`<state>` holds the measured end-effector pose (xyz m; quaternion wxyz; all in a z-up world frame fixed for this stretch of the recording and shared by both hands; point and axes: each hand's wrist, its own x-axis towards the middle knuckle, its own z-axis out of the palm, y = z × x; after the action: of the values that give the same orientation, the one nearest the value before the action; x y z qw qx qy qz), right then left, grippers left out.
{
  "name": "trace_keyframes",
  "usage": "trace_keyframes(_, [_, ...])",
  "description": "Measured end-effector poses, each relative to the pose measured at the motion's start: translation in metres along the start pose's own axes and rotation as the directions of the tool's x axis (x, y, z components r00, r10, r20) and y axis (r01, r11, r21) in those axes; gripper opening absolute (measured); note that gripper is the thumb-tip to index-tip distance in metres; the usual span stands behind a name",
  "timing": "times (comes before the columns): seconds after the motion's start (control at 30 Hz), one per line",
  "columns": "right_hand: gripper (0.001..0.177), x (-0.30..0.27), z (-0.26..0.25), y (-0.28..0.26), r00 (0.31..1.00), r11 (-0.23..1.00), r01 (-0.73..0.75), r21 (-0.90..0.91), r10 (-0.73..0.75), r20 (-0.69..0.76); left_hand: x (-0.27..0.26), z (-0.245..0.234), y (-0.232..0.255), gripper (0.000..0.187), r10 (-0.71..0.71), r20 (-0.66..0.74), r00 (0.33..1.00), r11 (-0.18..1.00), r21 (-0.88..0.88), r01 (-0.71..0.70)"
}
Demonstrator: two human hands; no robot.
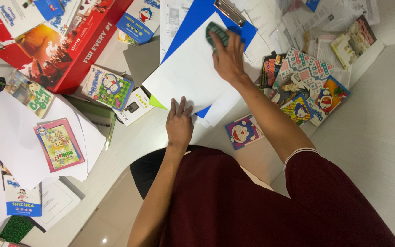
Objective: The person picks up cards and a small notebook from a desk, places them into a clear plastic container, and then stacks papers onto an orange clipboard. The person then uses a green cloth to wipe the surface of a blank white sheet of paper on the clipboard before securing the paper under the clip.
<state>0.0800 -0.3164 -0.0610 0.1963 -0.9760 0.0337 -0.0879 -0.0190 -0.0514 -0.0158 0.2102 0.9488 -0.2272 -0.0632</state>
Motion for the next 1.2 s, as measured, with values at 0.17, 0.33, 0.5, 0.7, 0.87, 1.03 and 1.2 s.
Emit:
trace_keyframes(0.17, [0.066, 0.011, 0.01, -0.006, 0.998, 0.994, -0.033, -0.101, 0.028, -0.049, -0.012, -0.014, -0.001, 0.048, 0.039, -0.06, 0.997, 0.997, -0.071, -0.043])
trace_keyframes(0.33, [0.066, 0.007, 0.014, -0.006, 0.997, 0.992, -0.038, -0.119, 0.031, -0.064, -0.025, -0.037, 0.0, 0.061, 0.075, -0.181, 0.981, 0.997, 0.007, -0.074])
trace_keyframes(0.5, [0.067, 0.009, 0.012, -0.007, 0.997, 0.994, -0.063, -0.085, 0.06, -0.046, -0.023, -0.055, 0.017, 0.081, -0.445, 0.157, 0.882, 0.798, -0.377, 0.47])
trace_keyframes(0.7, [0.067, 0.007, 0.008, -0.015, 0.995, 0.993, -0.093, -0.075, 0.09, -0.043, -0.028, -0.004, 0.005, 0.081, -0.452, 0.199, 0.87, 0.297, -0.886, 0.356])
trace_keyframes(0.87, [0.066, 0.008, 0.011, -0.014, 0.994, 0.991, -0.104, -0.082, 0.102, -0.028, -0.032, 0.011, -0.012, 0.06, -0.58, 0.261, 0.772, 0.136, -0.903, 0.407])
trace_keyframes(1.03, [0.065, 0.008, 0.012, -0.02, 0.994, 0.987, -0.104, -0.122, 0.102, -0.025, -0.015, -0.019, -0.011, 0.058, -0.654, 0.268, 0.708, 0.342, -0.729, 0.592])
trace_keyframes(1.2, [0.064, 0.006, 0.027, -0.046, 0.999, 0.993, -0.028, -0.111, 0.031, 0.023, -0.013, -0.014, -0.012, 0.055, -0.639, 0.115, 0.761, 0.42, -0.777, 0.47])
